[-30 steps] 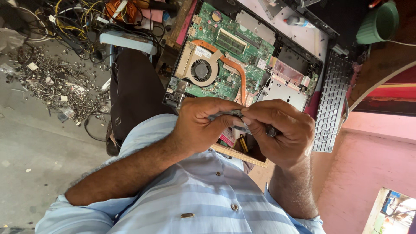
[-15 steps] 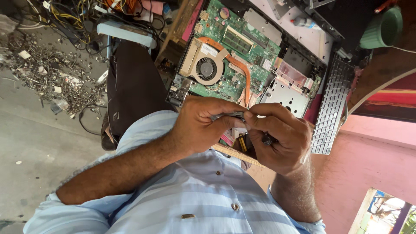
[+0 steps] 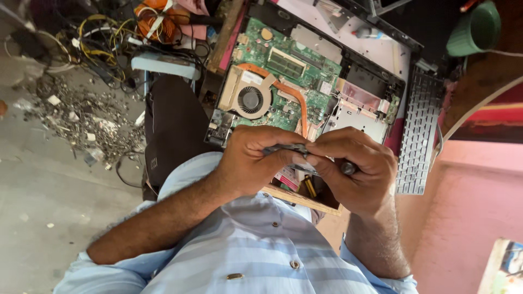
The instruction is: The person detaches components from a laptop using a screwdriver and removes a small rectangular drive unit from its housing.
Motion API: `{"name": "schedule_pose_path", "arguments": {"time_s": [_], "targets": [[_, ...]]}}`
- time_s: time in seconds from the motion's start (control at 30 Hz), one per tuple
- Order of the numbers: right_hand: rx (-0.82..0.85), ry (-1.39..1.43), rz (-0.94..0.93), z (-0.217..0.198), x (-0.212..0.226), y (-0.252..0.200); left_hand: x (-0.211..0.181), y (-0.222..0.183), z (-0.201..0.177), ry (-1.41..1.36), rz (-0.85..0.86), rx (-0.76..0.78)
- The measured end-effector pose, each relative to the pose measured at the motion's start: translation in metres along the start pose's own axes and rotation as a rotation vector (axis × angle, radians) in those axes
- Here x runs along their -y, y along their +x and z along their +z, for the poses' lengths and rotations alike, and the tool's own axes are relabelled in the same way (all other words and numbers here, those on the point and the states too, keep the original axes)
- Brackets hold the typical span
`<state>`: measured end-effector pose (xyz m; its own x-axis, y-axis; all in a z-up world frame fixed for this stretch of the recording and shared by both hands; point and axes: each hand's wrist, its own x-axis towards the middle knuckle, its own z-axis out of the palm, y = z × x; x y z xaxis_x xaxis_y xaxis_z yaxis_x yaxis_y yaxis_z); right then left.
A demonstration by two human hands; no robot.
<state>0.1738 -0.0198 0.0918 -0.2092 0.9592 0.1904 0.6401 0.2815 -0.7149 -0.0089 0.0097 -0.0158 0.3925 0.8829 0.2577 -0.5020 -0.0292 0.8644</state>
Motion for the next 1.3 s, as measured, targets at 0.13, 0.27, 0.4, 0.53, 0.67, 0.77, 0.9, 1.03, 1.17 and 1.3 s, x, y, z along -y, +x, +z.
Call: {"name": "schedule_pose_path", "arguments": {"time_s": [0.13, 0.27, 0.4, 0.53, 0.67, 0.77, 0.9, 1.03, 1.17, 1.3], "targets": [[0.03, 0.018, 0.04, 0.0, 0.0, 0.0, 0.005, -0.002, -0.002, 0.094, 0.008, -0.012], [0.033, 0.032, 0.042, 0.001, 0.0, 0.001, 0.007, -0.004, -0.003, 0.079, -0.038, -0.017], [0.023, -0.032, 0.104, -0.004, 0.004, 0.004, 0.007, -0.002, -0.004, 0.036, -0.046, -0.009], [-0.021, 0.16, 0.21, -0.009, 0.003, 0.008, 0.008, -0.001, -0.004, 0.056, -0.059, 0.0], [-0.127, 0.56, 0.25, -0.034, 0.004, -0.001, 0.01, -0.004, -0.006, 0.077, -0.023, 0.0], [-0.234, 0.474, -0.075, -0.053, -0.008, -0.01, 0.011, -0.005, -0.006, 0.073, 0.016, -0.009], [-0.266, 0.634, -0.441, -0.041, -0.032, -0.021, 0.011, -0.006, -0.005, 0.092, 0.029, -0.009], [-0.315, 0.559, -0.572, -0.021, -0.036, -0.02, 0.01, -0.009, -0.005, 0.027, 0.013, -0.001], [-0.36, 0.381, -0.534, -0.014, -0.029, -0.018, 0.008, -0.011, -0.006, 0.032, 0.003, 0.004], [-0.345, 0.322, -0.498, -0.016, -0.028, -0.018, 0.007, -0.011, -0.006, 0.04, 0.014, 0.004]]}}
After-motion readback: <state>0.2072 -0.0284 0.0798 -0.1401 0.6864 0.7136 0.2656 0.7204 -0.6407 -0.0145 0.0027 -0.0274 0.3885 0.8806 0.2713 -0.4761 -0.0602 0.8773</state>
